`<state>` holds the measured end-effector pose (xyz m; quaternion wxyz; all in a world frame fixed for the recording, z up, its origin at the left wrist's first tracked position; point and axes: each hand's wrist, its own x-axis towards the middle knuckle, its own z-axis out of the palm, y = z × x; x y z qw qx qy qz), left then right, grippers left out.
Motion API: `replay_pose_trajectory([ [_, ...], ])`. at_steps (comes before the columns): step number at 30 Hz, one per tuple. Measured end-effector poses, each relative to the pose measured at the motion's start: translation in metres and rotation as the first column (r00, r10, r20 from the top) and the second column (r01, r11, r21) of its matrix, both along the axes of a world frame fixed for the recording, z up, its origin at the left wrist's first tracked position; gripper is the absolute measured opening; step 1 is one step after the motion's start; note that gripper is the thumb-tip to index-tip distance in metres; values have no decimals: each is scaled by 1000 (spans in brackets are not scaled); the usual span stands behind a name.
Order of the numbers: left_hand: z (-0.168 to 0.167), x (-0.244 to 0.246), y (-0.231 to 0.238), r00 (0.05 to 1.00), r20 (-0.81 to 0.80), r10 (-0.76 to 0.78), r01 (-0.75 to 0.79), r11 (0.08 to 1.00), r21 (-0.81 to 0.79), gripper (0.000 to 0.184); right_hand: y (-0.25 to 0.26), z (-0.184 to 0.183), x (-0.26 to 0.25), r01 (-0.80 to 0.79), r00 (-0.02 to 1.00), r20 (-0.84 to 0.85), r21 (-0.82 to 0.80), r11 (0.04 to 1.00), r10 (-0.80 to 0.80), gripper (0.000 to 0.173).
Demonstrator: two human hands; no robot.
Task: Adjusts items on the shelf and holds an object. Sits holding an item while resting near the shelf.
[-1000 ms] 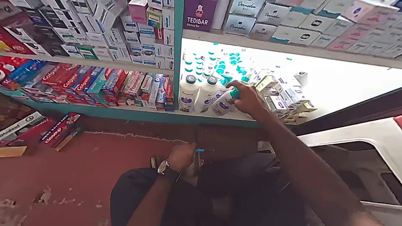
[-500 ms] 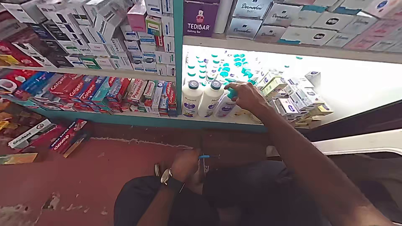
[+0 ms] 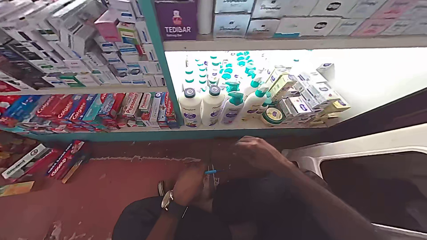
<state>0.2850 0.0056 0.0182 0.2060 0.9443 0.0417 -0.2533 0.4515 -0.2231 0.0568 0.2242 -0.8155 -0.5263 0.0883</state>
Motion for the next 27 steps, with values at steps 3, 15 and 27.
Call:
replay_pose_trajectory([
  [3,-10,2,-2,998,-58,4,-4,1000,5,44,2,-19,-5,-14,980,-198,-189,982,-25,43],
  [15,-22,9,-8,961,277,3,64,971,-231,27,23,-39,-28,-202,930,-362,-343,917,70,26],
  [27,-26,7,2,936,339,92,-28,982,-189,29,21,-42,-21,-101,947,-319,-422,901,-43,30],
])
